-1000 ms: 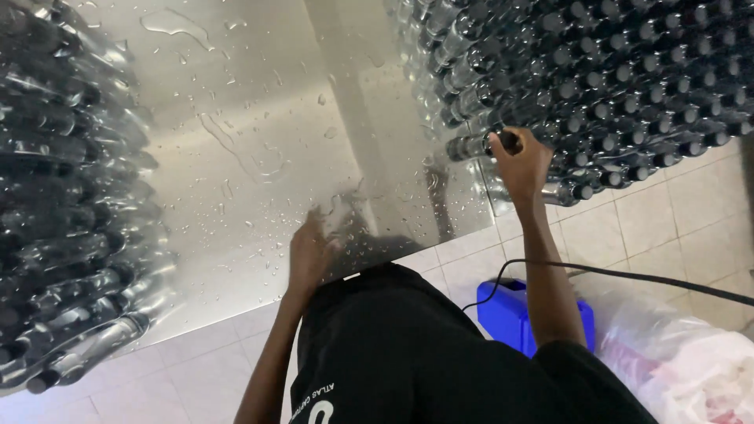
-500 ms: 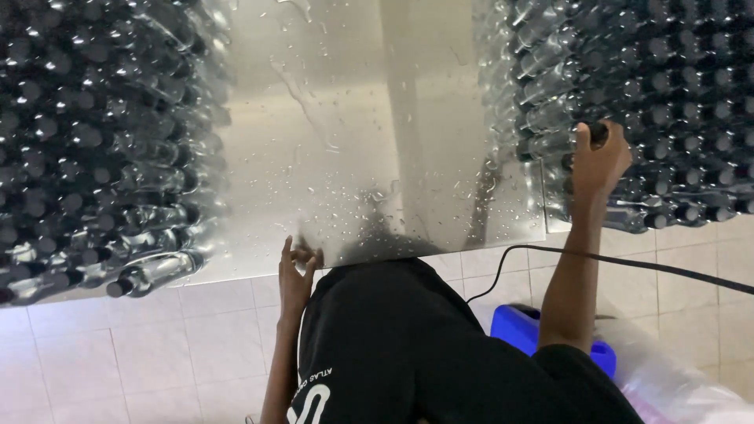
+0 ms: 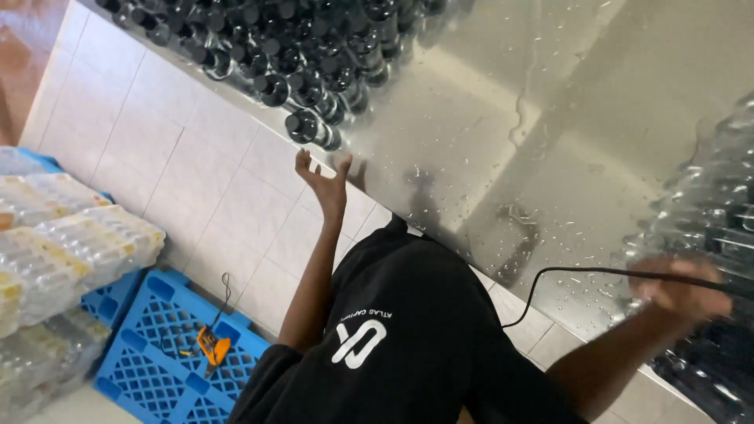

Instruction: The person repeatedly picks up clear plastic bottles from a large pile on a metal table and screws black caps onto them by hand. After capping each bottle, the person places it into a separate pile of finished bottles on the right side of the table. The task is performed continuously in a repetitive cycle.

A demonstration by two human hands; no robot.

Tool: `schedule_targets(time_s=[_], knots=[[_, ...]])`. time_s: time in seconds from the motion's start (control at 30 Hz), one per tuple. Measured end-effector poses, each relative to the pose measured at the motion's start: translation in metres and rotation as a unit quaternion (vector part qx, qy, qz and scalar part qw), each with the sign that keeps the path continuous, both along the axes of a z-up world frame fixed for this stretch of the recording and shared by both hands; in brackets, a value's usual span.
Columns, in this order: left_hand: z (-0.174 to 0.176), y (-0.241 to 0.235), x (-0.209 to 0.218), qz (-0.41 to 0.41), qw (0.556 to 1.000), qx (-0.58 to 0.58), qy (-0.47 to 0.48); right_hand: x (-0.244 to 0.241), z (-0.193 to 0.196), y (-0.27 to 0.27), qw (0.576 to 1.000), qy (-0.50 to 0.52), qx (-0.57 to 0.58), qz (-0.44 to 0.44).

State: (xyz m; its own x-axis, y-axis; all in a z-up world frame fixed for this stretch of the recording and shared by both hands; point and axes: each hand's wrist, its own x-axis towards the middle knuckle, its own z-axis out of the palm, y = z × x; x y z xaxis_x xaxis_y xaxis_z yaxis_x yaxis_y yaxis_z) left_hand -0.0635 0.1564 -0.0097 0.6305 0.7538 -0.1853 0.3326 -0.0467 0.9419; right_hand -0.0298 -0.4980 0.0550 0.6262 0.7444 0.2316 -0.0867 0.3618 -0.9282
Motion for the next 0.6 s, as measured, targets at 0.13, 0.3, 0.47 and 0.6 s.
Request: schedule_targets(time_s=[0.13,0.3,0.47,0.6], knots=[[-0.031,0.02,0.041,0.067,0.994,0.073,-0.043,0.045,0.012,0.185,0.765,0.034,-0.617,-0.18],[-0.058,0.044,0.054,0.042,0.98,0.189,-0.042,0.029,0.027,0.27,0.795,0.034,-0.591,-0.134],[-0.044,0.036,0.016,-0.113,0.99,0.043,-0.068,0.014,0.006,0.239,0.666,-0.006,-0.742,-0.077],[-0.01,-0.026,0.011,-0.221,0.961,-0.149,-0.067,-0.008,0.0,0.208,0.65,0.018,-0.755,-0.086]])
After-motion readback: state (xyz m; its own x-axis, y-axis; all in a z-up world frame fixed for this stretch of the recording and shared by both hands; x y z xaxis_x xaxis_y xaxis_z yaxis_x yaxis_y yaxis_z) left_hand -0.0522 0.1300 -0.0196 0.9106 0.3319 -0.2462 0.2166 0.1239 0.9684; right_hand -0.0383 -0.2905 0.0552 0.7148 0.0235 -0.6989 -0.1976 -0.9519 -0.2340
